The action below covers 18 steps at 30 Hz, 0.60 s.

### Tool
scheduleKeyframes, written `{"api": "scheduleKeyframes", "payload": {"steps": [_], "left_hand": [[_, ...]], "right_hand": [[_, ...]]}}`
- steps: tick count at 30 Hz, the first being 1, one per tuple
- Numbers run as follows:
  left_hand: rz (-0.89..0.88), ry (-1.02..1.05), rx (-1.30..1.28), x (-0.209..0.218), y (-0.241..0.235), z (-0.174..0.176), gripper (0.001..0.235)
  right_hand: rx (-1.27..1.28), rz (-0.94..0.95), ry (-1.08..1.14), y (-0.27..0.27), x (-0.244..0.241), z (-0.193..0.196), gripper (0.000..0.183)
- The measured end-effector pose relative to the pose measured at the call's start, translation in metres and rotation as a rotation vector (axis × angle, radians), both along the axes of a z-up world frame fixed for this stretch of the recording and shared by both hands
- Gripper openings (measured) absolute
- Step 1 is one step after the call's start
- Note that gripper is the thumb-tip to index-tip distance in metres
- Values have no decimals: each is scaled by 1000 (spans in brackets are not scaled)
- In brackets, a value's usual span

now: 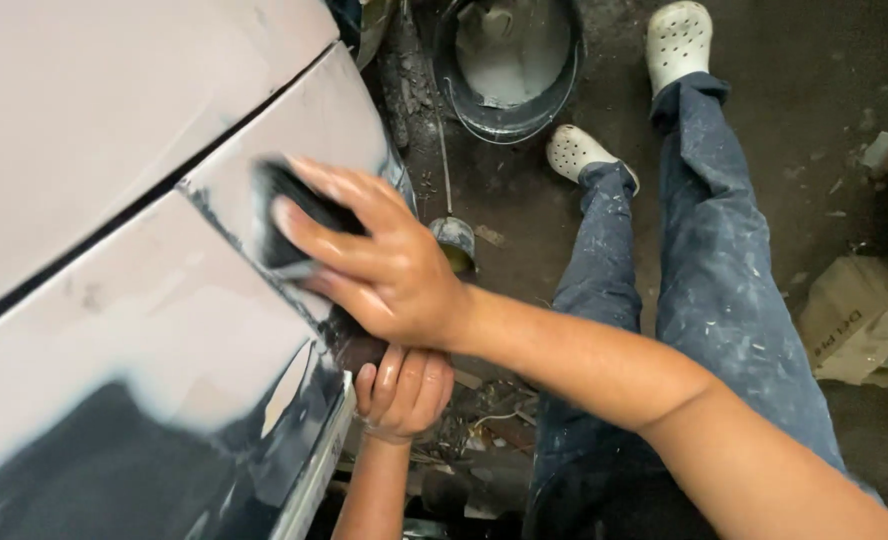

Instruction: The person sands a car panel using a sanding block and sandpaper, then wipes the surface with a wet cloth. The person repeatedly dips the cloth into a bucket of water and continues wiping the panel.

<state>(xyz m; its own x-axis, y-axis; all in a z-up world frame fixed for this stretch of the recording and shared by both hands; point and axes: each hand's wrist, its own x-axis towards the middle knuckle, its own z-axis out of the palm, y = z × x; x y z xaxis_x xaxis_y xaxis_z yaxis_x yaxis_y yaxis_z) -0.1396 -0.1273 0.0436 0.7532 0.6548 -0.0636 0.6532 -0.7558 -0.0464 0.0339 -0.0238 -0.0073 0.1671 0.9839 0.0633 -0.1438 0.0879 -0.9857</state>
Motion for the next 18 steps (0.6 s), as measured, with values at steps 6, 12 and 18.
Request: {"api": "scheduleKeyframes", "payload": {"steps": [6,12,18], "left_hand": [[-62,-47,-257,-15,3,18,15],[-284,72,-142,-20,15,12,15],[-275,93,-46,-24,4,0,25]], "right_hand": [[0,-18,-67,-25,-5,7,54],[-134,-96,40,-3,-3,24,53],[-194,-108,47,3,-15,18,55]]}}
